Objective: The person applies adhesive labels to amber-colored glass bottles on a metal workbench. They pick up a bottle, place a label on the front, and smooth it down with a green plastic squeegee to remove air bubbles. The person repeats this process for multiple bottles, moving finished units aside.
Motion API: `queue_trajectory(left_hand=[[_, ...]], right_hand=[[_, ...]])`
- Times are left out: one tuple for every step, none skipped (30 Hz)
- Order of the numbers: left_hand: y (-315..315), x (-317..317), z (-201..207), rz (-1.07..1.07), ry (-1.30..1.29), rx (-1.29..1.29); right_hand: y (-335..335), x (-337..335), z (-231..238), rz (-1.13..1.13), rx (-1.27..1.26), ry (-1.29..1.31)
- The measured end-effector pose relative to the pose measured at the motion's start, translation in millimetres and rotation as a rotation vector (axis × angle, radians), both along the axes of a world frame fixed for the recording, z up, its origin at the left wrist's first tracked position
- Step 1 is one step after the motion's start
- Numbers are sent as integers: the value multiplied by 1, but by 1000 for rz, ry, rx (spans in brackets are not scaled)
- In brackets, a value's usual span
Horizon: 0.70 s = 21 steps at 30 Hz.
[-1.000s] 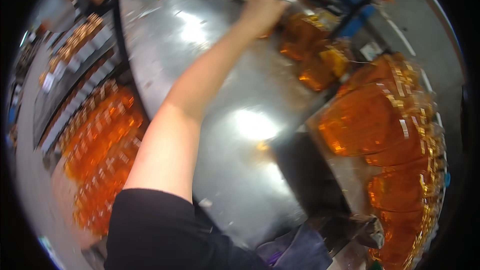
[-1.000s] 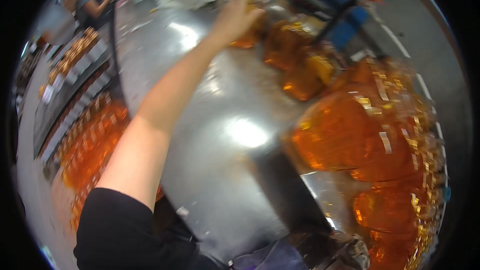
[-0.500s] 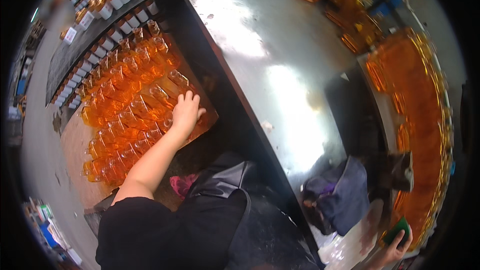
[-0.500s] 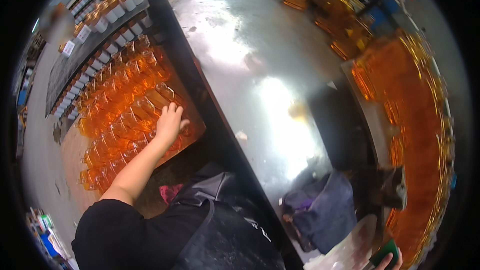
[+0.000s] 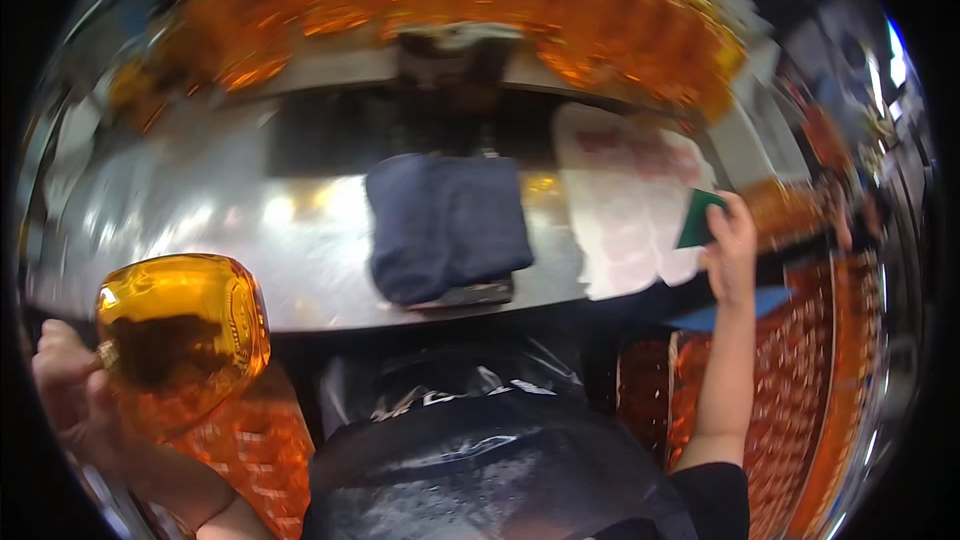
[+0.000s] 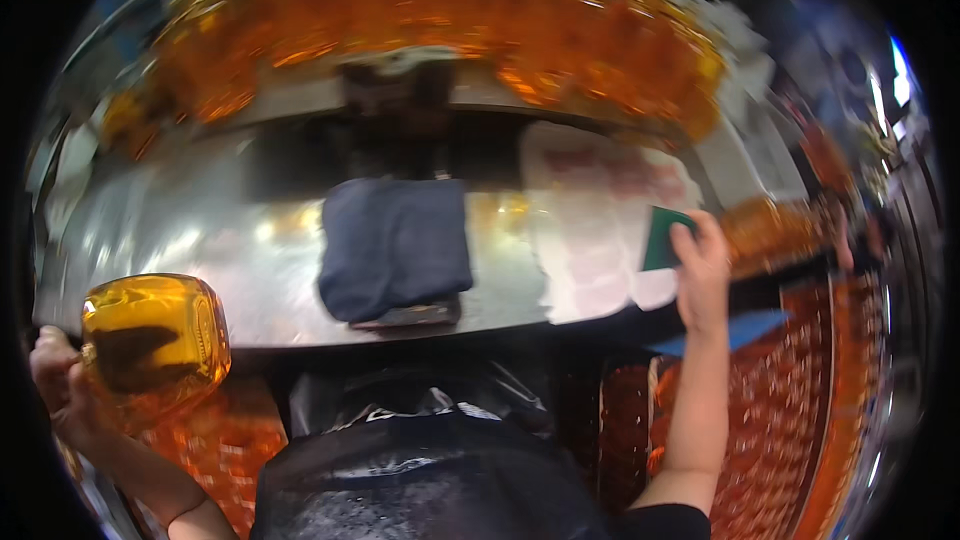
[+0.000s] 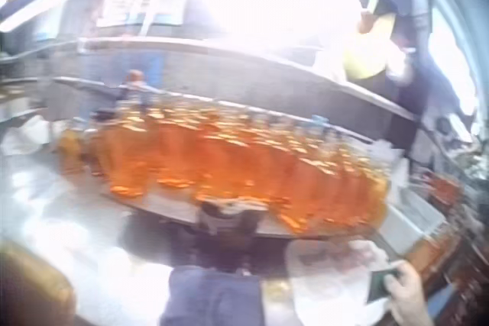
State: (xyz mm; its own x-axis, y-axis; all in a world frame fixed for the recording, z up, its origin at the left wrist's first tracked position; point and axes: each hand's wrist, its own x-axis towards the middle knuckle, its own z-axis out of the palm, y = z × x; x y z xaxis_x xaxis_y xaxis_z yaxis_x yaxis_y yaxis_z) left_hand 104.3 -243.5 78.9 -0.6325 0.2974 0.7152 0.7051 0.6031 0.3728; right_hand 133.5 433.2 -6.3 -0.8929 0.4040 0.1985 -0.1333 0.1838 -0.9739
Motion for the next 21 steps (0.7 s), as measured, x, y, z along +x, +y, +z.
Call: queue_trajectory(left_hand=[[-1, -25, 2, -139, 17, 19], [12, -48, 4, -140, -2, 73], [26, -71, 5, -140, -20, 131], [57, -88, 1, -37, -61, 229], [89, -109, 1, -45, -123, 286], [126, -127, 2, -95, -222, 326], [171, -155, -7, -178, -331, 370], [204, -170, -8, -290, -461, 405], [227, -187, -20, -397, -595, 510], [243, -199, -20, -621, -782, 617], [256, -208, -21, -569, -784, 548], [266, -214, -22, -517, -785, 481], [275, -219, -23, -437, -677, 406], [284, -221, -24, -359, -566, 330], [293, -217, -29, -247, -398, 312], [294, -208, -31, -226, -371, 277], [297, -198, -45, -230, -363, 267], [295, -183, -58, -223, -353, 254], [287, -167, -67, -183, -361, 262], [281, -155, -77, -154, -376, 278], [278, -144, -84, -139, -485, 373]], right_hand=[[-4, 1, -4, -64, -63, -23], [7, 5, -14, -83, -126, -85], [13, 8, -28, -173, -112, -105], [21, 10, -28, -80, -73, -311], [26, 13, -34, -109, 5, -357], [28, 11, -44, -135, 85, -405], [34, 18, -54, -170, 284, -340], [32, 8, -66, -148, 467, -271], [15, -5, -57, -106, 518, -362], [11, -18, -62, -48, 517, -435], [1, -37, -66, 26, 554, -437], [-10, -56, -68, 100, 592, -435], [-17, -74, -70, 135, 713, -409], [-22, -89, -72, 168, 833, -378], [-24, -103, -85, 131, 963, -305], [-24, -117, -98, 98, 1084, -223], [-21, -124, -104, 76, 1223, -281], [-20, -125, -106, 79, 1250, -282], [-22, -125, -104, 93, 1268, -269], [-22, -120, -103, 101, 1294, -269], [-26, -107, -96, 132, 1277, -288]])
